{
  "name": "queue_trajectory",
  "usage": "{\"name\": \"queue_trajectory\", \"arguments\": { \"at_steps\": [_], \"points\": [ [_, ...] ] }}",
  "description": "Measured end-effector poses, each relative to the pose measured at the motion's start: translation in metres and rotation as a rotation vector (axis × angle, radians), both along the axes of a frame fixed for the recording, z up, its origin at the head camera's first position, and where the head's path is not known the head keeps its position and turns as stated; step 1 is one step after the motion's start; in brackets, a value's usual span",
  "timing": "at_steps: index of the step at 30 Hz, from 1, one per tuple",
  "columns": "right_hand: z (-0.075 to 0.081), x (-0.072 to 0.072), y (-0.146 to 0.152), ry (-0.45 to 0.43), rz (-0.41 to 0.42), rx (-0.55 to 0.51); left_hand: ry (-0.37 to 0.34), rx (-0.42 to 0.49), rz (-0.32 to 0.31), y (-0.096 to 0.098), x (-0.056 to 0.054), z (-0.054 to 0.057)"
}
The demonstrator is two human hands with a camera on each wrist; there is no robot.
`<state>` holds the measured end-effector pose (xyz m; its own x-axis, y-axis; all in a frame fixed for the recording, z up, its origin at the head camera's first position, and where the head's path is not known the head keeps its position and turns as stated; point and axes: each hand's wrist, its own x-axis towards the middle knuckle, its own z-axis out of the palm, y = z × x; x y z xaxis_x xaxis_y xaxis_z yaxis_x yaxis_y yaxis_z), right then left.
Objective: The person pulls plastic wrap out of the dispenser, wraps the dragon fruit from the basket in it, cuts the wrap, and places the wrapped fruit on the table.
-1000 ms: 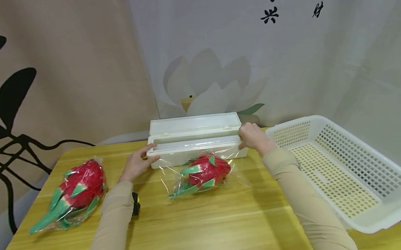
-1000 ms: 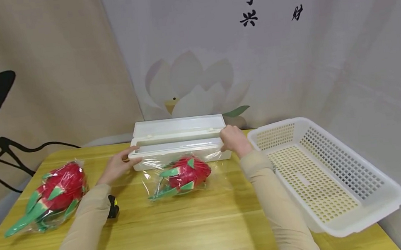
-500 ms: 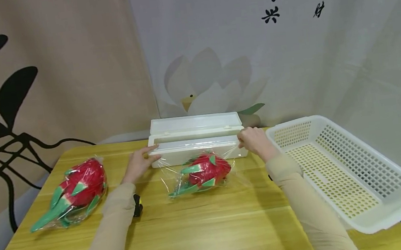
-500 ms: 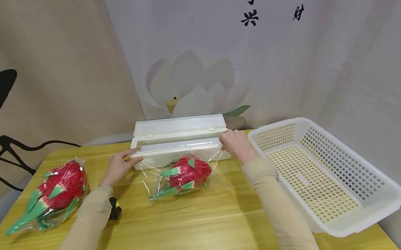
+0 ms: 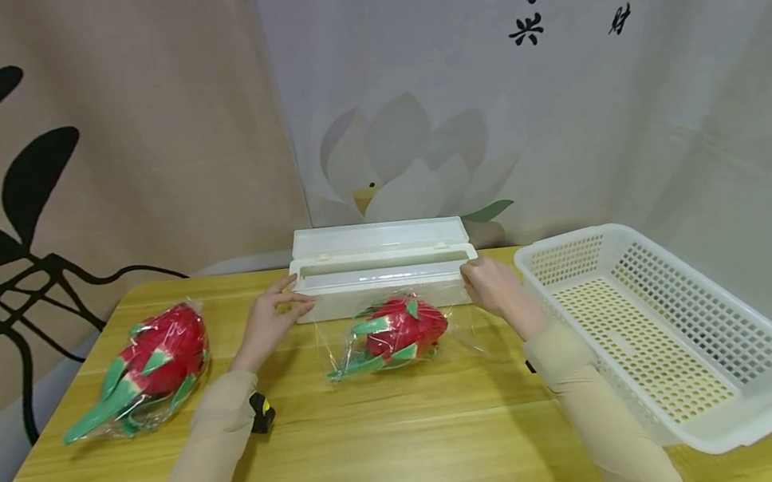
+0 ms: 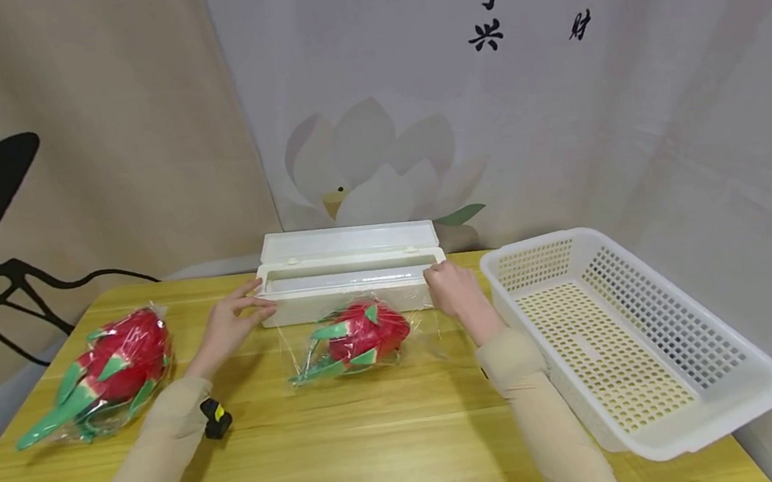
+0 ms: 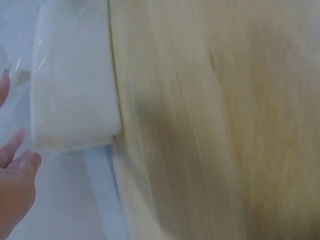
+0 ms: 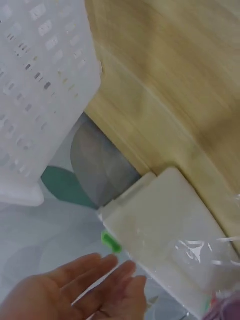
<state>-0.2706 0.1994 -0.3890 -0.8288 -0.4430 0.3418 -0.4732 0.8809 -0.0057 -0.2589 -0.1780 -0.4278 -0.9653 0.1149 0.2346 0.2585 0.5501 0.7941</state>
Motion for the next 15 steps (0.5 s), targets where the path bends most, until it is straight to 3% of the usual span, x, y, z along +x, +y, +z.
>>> {"name": "queue_trajectory", "arguments": {
  "at_steps": [9, 15],
  "points": [
    [0.002, 0.026, -0.002, -0.014, 0.127, -0.002, -0.005, 0.088, -0.124, 0.013, 0.028, 0.009],
    [-0.006, 0.04, -0.006, -0.016, 0.233, -0.038, 0.004, 0.004, -0.229, 0.025, 0.046, 0.004]
  ]
}}
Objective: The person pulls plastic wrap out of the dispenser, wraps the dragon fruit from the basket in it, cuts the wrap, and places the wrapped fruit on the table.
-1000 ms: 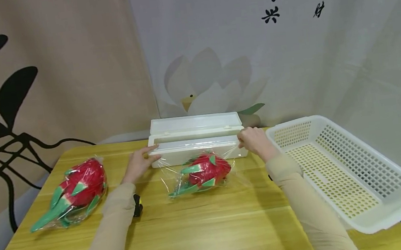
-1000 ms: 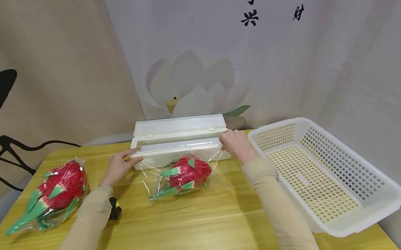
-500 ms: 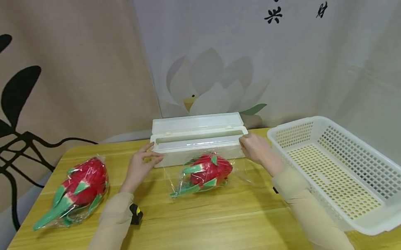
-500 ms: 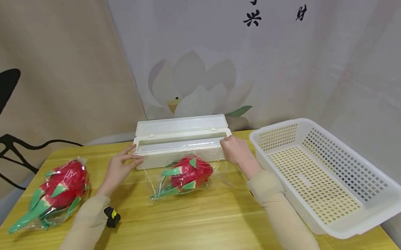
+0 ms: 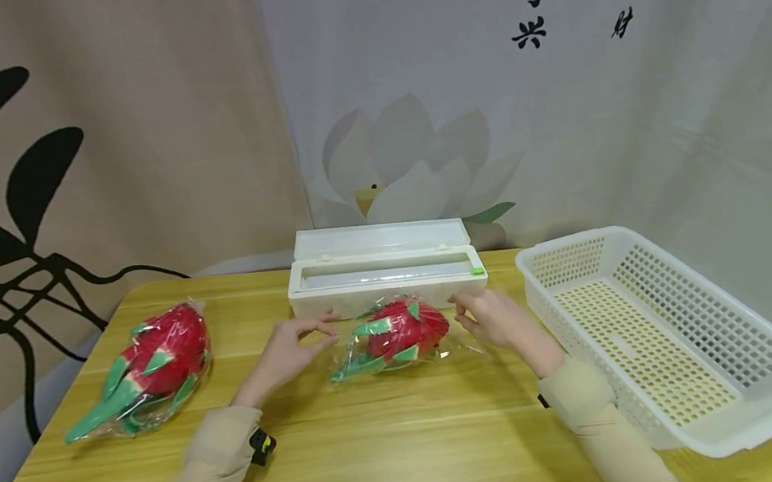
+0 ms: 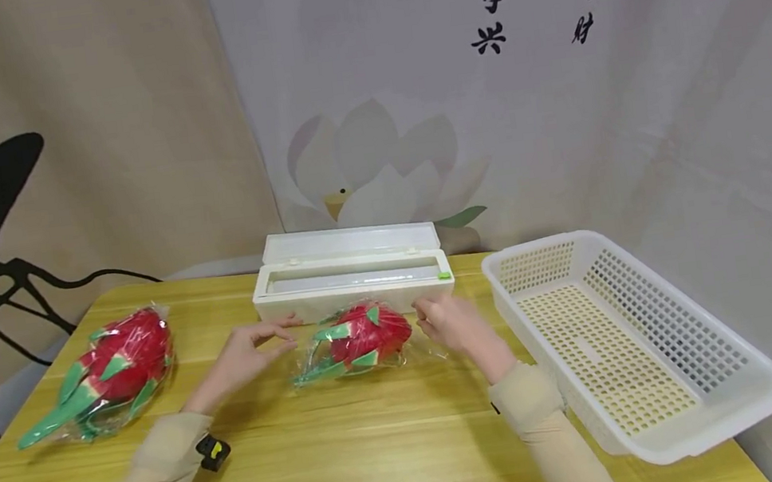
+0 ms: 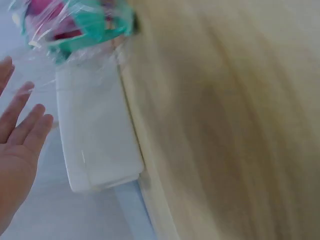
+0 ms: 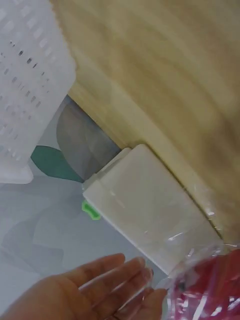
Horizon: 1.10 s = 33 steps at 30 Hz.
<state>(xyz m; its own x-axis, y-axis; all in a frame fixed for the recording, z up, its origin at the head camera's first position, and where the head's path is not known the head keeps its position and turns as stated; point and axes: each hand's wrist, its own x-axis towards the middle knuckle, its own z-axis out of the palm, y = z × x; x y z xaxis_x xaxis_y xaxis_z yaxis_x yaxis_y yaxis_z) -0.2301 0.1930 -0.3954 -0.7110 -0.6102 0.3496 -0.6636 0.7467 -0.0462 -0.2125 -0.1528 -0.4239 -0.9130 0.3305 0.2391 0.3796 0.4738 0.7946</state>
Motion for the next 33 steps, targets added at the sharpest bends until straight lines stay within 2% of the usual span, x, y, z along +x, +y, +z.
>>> {"name": "queue_trajectory", "arguments": {
  "at_steps": [6, 12, 17, 21, 27, 33],
  "points": [
    [-0.009, 0.007, -0.001, -0.13, 0.059, -0.083, 0.061, -0.115, -0.063, 0.009, 0.011, -0.007],
    [-0.016, 0.005, 0.004, -0.268, 0.123, -0.188, 0.041, -0.155, -0.092, 0.016, 0.014, -0.01],
    [-0.021, 0.002, 0.003, -0.235, 0.175, -0.233, 0.058, -0.142, -0.057, 0.022, 0.013, -0.012],
    [-0.024, 0.0, -0.002, -0.185, 0.146, -0.267, 0.08, -0.117, -0.036, 0.025, 0.013, -0.014],
    [-0.026, 0.0, -0.006, -0.115, 0.062, -0.286, 0.14, -0.084, -0.038, 0.025, 0.012, -0.017],
    [-0.026, -0.003, -0.007, -0.087, 0.052, -0.336, 0.199, -0.068, -0.03, 0.026, 0.011, -0.018]
  ]
}}
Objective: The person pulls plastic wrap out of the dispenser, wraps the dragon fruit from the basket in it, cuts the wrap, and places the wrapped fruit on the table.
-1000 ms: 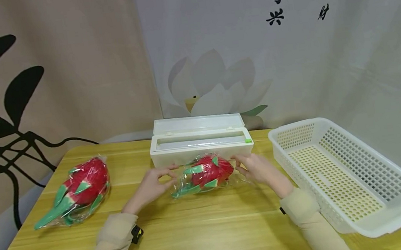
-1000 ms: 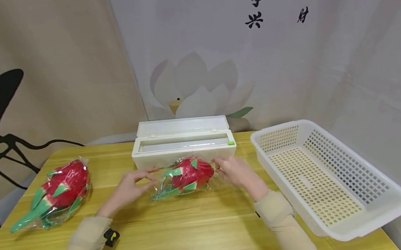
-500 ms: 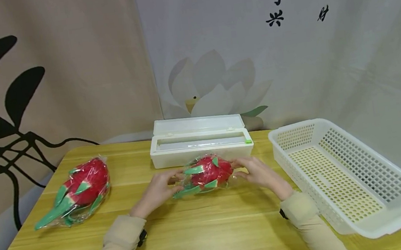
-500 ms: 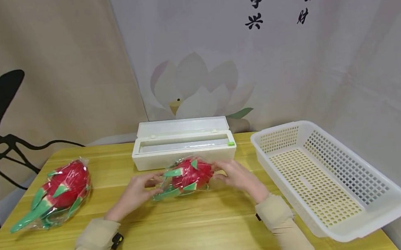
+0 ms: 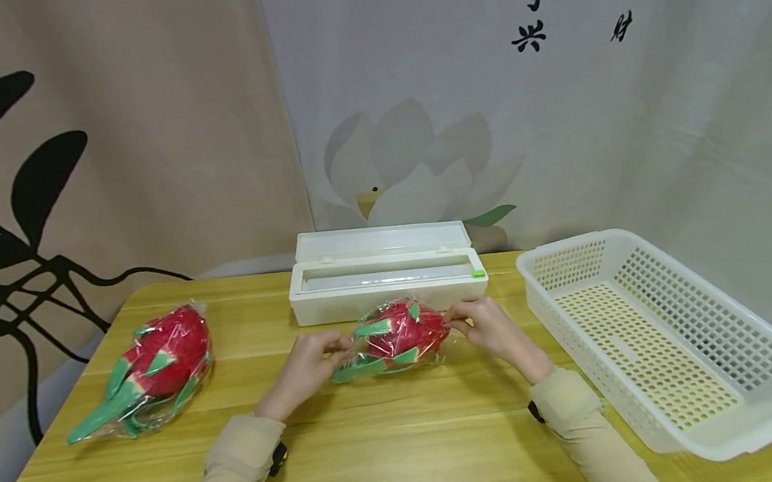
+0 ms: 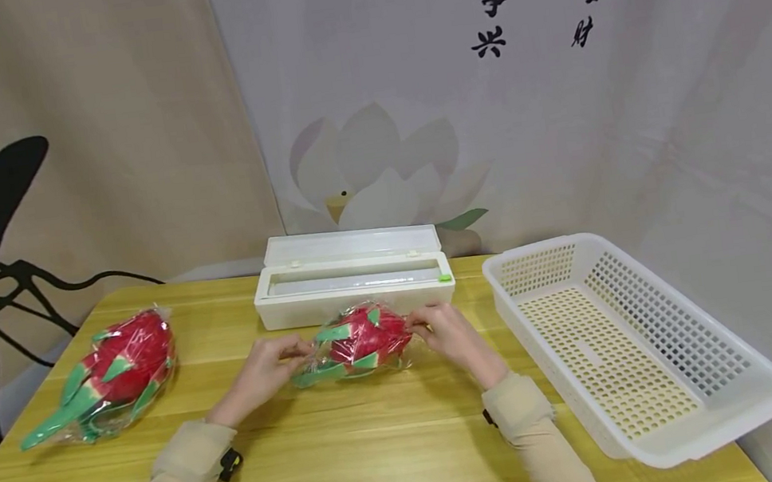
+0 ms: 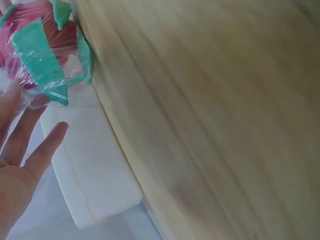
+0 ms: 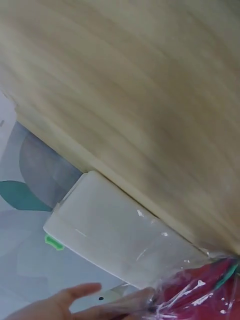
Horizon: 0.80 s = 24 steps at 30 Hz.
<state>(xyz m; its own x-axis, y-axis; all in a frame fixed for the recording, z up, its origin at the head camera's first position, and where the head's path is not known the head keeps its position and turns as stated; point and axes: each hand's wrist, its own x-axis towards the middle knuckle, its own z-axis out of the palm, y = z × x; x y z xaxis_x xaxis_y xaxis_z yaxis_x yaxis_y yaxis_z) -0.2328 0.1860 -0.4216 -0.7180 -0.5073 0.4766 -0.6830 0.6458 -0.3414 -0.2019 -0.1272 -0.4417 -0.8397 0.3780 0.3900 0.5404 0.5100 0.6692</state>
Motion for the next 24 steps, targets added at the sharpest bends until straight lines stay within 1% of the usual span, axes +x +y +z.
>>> {"name": "queue_trajectory", "arguments": {
  "at_steps": [2, 4, 7, 10, 13, 17, 20, 22, 24],
  "points": [
    [0.0, -0.001, 0.0, -0.021, 0.005, -0.03, -0.005, 0.014, 0.001, 0.0, 0.0, 0.0],
    [-0.001, -0.001, 0.0, -0.044, 0.01, -0.058, -0.029, 0.033, 0.002, 0.0, 0.0, 0.0],
    [-0.001, -0.001, 0.0, -0.073, 0.015, -0.08, -0.094, 0.069, 0.002, -0.001, 0.001, 0.001],
    [0.0, 0.0, -0.001, -0.112, 0.022, -0.07, -0.143, 0.074, 0.005, -0.002, 0.001, 0.002],
    [0.0, 0.002, -0.001, -0.181, 0.026, -0.064, -0.148, 0.039, 0.014, -0.002, 0.002, 0.003],
    [0.003, 0.005, 0.001, -0.311, 0.035, -0.071, -0.129, -0.017, 0.02, -0.001, 0.005, 0.005],
    [0.007, 0.006, 0.007, -0.408, 0.096, -0.068, -0.142, -0.046, 0.012, -0.001, 0.007, 0.007],
    [0.009, 0.006, 0.011, -0.47, 0.157, -0.063, -0.16, -0.065, 0.008, -0.001, 0.009, 0.008],
    [0.011, 0.006, 0.015, -0.507, 0.203, -0.045, -0.173, -0.095, 0.014, -0.001, 0.01, 0.009]
  ]
}}
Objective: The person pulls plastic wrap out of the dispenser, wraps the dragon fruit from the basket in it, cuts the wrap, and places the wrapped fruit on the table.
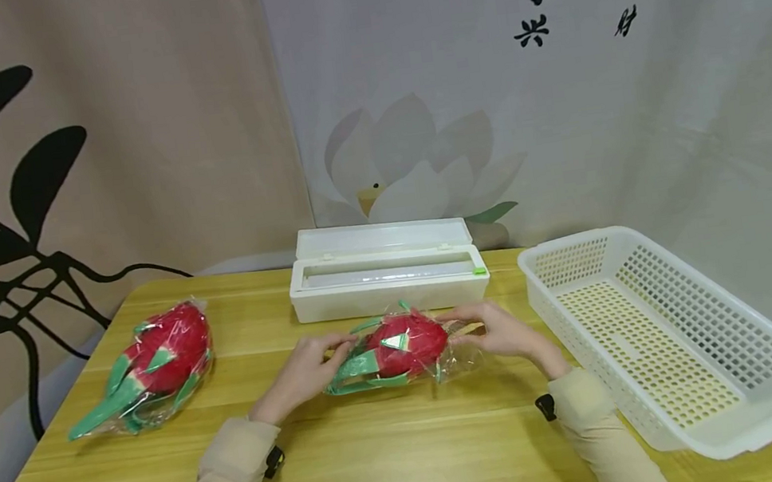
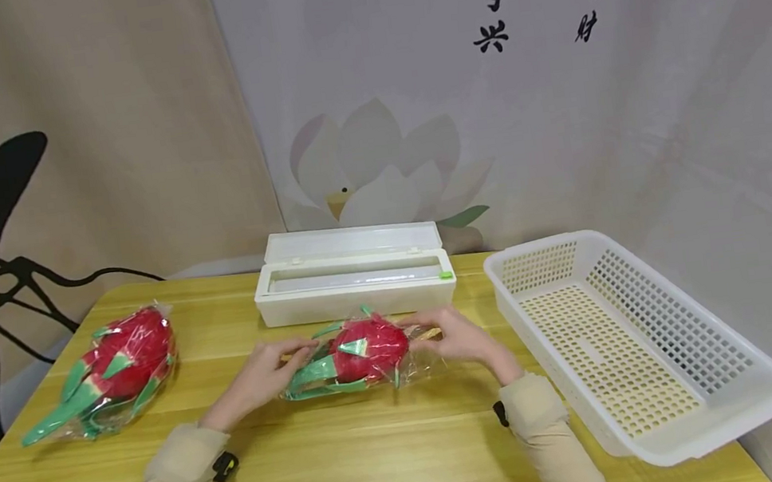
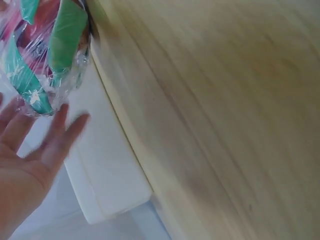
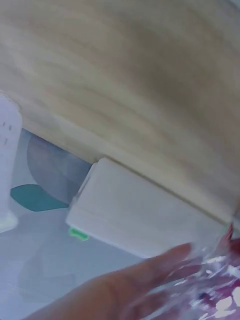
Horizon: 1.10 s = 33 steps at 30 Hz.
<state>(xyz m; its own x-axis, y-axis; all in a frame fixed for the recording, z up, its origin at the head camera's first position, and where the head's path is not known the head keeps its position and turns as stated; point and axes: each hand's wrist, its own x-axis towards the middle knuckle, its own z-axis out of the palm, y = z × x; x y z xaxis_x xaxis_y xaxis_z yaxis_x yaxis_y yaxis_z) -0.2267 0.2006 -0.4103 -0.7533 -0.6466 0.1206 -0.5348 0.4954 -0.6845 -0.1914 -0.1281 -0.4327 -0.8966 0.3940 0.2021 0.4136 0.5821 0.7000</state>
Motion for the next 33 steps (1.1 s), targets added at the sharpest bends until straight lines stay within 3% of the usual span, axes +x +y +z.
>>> {"name": "queue_trajectory", "arguments": {
  "at_steps": [3, 9, 15, 19, 25, 27, 30, 33],
  "points": [
    [0.003, 0.0, 0.001, -0.016, 0.017, 0.014, -0.039, -0.048, 0.019, 0.001, 0.003, 0.001],
    [0.002, 0.0, -0.01, 0.054, -0.114, -0.02, -0.023, -0.139, 0.034, 0.005, 0.009, 0.001],
    [0.004, 0.0, -0.012, 0.035, -0.168, -0.048, 0.02, -0.12, 0.018, 0.006, 0.01, -0.002],
    [0.004, 0.003, -0.015, 0.044, -0.201, -0.024, -0.004, -0.111, 0.037, 0.008, 0.012, -0.001],
    [-0.004, 0.014, -0.034, 0.318, -0.332, 0.031, -0.028, -0.109, 0.02, 0.015, 0.014, 0.0],
    [-0.005, 0.02, -0.042, 0.365, -0.357, 0.053, -0.011, -0.105, -0.002, 0.016, 0.014, 0.001],
    [-0.006, 0.027, -0.051, 0.345, -0.342, 0.094, 0.014, -0.099, -0.025, 0.016, 0.013, 0.0],
    [-0.009, 0.031, -0.057, 0.259, -0.327, 0.127, 0.031, -0.097, -0.039, 0.016, 0.012, -0.001]
  ]
}}
